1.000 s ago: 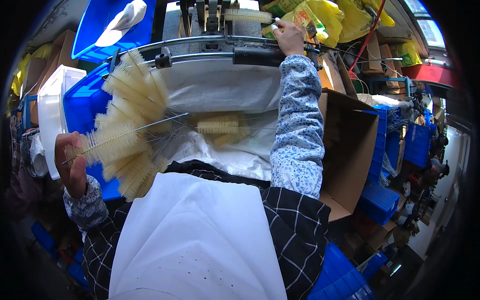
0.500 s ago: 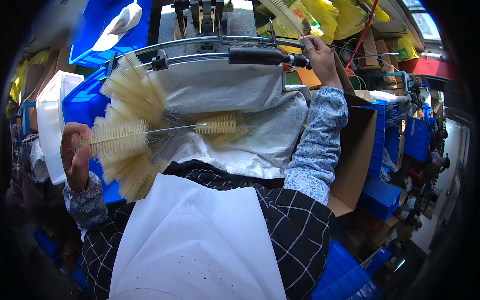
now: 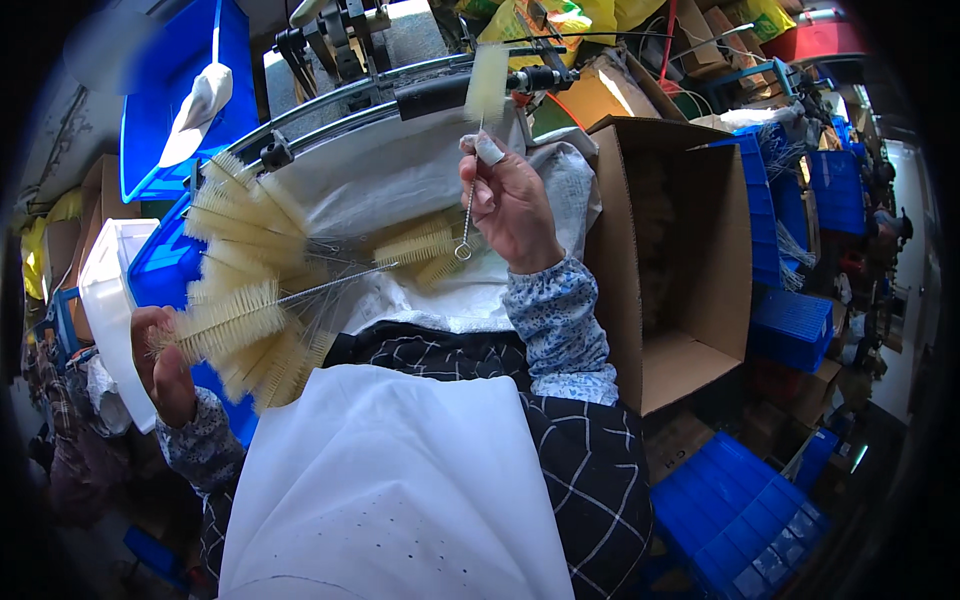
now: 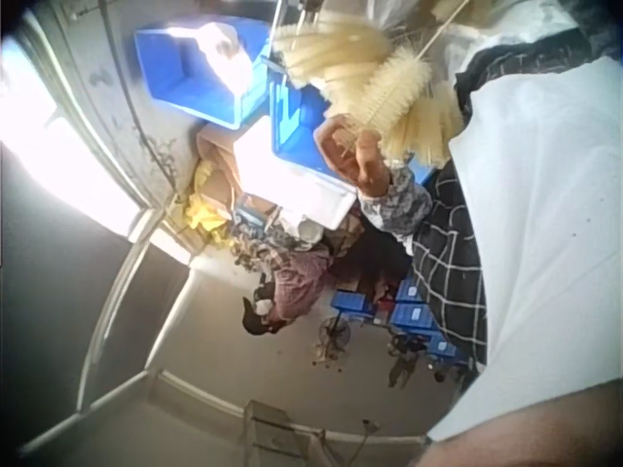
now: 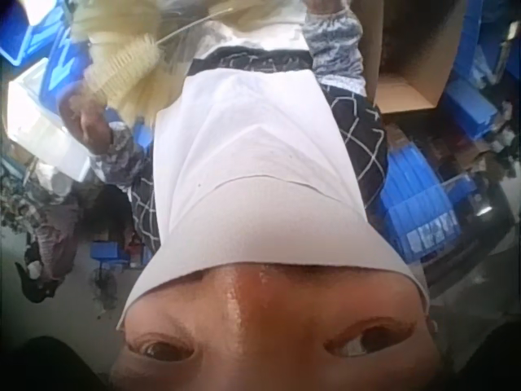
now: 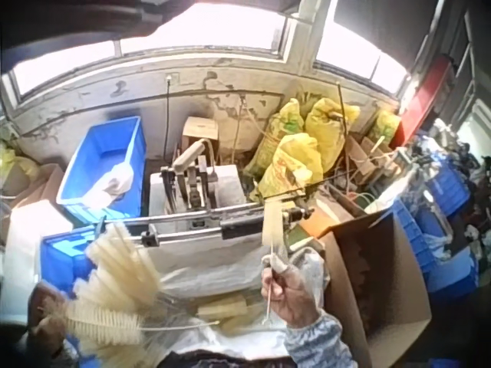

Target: The person repeatedly picks up a bundle of yellow bristle brushes and a metal wire handle from a cardboard box. They insert the wire handle into the bristle bundle and press the assembly into a mechanical device to secure the components. The person then removes the finished brush and places it into a white bag, repeating this process for multiple units.

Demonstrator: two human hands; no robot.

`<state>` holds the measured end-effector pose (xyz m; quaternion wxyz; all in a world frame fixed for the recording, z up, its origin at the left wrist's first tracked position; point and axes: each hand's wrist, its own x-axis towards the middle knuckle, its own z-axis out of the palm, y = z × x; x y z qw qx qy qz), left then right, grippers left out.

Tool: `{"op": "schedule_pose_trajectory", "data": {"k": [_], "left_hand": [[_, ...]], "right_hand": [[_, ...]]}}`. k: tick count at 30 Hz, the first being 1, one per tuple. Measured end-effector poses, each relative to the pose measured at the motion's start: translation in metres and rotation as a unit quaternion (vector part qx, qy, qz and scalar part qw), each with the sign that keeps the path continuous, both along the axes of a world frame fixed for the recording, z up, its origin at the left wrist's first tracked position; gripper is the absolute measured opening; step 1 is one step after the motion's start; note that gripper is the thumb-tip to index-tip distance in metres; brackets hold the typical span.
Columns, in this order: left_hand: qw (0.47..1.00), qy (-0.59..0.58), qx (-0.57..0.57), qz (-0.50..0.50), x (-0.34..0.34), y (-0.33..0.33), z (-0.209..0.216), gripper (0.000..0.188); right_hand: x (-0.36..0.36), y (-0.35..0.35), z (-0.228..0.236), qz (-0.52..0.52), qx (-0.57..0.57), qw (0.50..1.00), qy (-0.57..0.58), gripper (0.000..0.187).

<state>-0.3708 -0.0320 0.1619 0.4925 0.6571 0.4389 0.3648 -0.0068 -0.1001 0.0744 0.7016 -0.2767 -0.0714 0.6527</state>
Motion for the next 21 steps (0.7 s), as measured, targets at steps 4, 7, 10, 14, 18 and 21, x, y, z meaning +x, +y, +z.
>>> {"op": "schedule_pose_trajectory", "data": {"k": [4,7,10,14,18,21], "left_hand": [[1.000,-0.005,0.005,-0.012,-0.008,-0.003,-0.002,0.039],[1.000,-0.011,0.013,-0.010,-0.008,-0.005,-0.002,0.038],[1.000,-0.010,0.025,0.005,-0.002,-0.007,-0.001,0.034],[1.000,-0.013,0.011,0.013,0.000,-0.008,0.000,0.033],[1.000,-0.015,0.005,0.006,0.001,-0.008,0.000,0.033],[1.000,-0.014,0.006,0.006,0.002,-0.008,0.001,0.033]], "right_hand": [[-0.009,0.003,0.008,0.015,0.004,1.000,-0.027,0.021],[-0.012,0.005,0.010,0.017,0.008,0.999,-0.050,0.020],[-0.013,0.004,0.008,0.020,0.010,0.998,-0.051,0.020],[-0.012,0.003,0.008,0.028,0.001,0.998,-0.059,0.019],[-0.014,0.001,0.009,0.034,-0.005,0.998,-0.055,0.018],[-0.015,-0.003,0.010,0.058,-0.014,0.995,-0.082,0.018]]}}
